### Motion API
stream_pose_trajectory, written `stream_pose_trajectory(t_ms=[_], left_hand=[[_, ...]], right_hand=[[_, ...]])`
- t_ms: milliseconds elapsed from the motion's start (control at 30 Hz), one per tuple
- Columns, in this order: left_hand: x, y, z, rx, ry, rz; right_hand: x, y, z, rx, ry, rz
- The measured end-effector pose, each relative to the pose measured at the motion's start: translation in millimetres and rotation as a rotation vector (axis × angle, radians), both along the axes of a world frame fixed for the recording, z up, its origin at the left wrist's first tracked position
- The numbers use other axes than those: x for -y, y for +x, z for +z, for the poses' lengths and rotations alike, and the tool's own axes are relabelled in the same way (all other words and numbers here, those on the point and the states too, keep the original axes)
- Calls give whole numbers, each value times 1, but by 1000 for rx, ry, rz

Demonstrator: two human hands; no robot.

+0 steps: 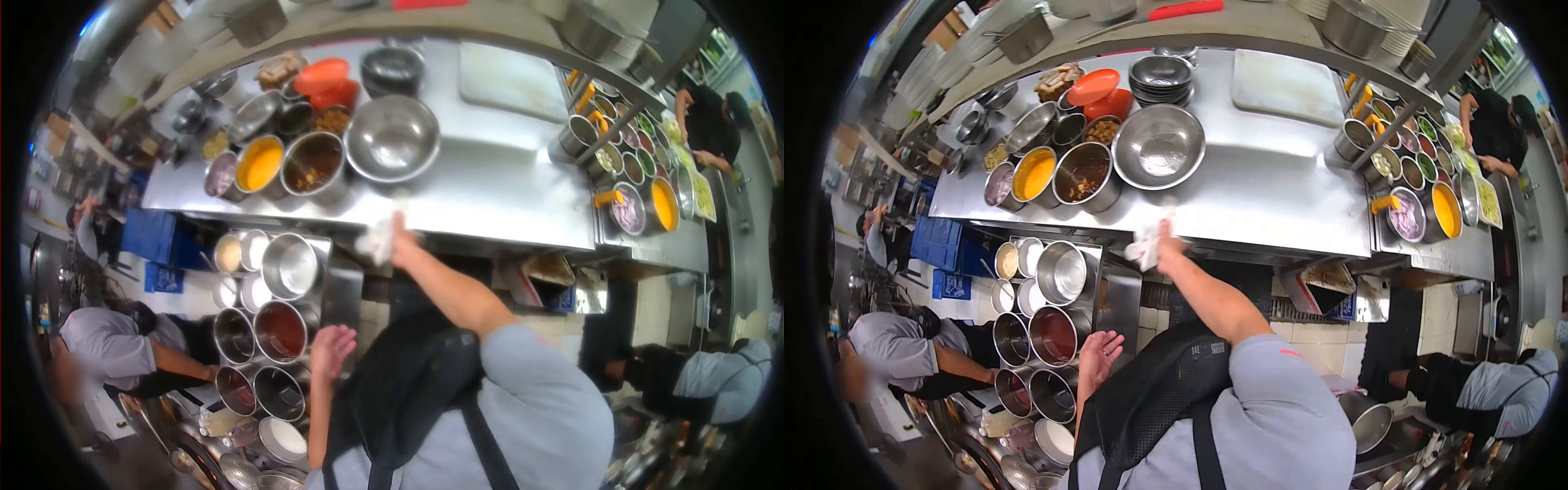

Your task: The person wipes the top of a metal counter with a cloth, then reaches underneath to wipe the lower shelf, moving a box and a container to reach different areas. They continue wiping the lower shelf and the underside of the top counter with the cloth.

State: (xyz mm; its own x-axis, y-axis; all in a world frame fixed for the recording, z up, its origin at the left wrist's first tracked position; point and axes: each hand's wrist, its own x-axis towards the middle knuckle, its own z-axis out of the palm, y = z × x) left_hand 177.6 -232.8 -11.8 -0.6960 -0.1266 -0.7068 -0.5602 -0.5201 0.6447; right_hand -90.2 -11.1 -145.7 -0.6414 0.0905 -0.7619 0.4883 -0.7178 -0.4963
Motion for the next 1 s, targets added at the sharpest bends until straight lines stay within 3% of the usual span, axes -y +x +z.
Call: stream_pose_trajectory(t_ms=[67, 133, 200, 333, 467, 600, 700, 767, 833, 867, 933, 1000], left_hand=[[-3, 7, 10, 19, -23, -9], [-2, 16, 8, 56, -15, -7], [-6, 23, 18, 58, -28, -32], [-13, 22, 16, 85, 1, -36], [-20, -4, 1, 106, 36, -66], [-41, -52, -8, 36, 78, -188], [-73, -102, 5, -42, 110, -272], [-92, -142, 14, -127, 114, -342], [-114, -186, 21, -181, 115, -318], [-126, -208, 25, -222, 117, -285], [-148, -251, 33, -229, 139, -193], [-167, -291, 35, -228, 151, -93]], right_hand=[[59, -17, -47, -117, -101, 295], [60, 7, 38, -121, -124, 582], [67, 16, 29, -283, 104, 686], [0, 61, 86, -380, -99, 608], [-104, 85, 113, -287, -58, 471], [-194, 60, 194, -286, 29, 331], [-252, 32, 228, -354, 36, 350], [-302, 18, 214, -313, 295, 429], [-357, 14, 160, -181, 1091, 338], [-364, 17, 163, -187, 1092, 341], [-370, 26, 165, -250, 1517, 115], [-354, 26, 151, -497, 1706, 110]])
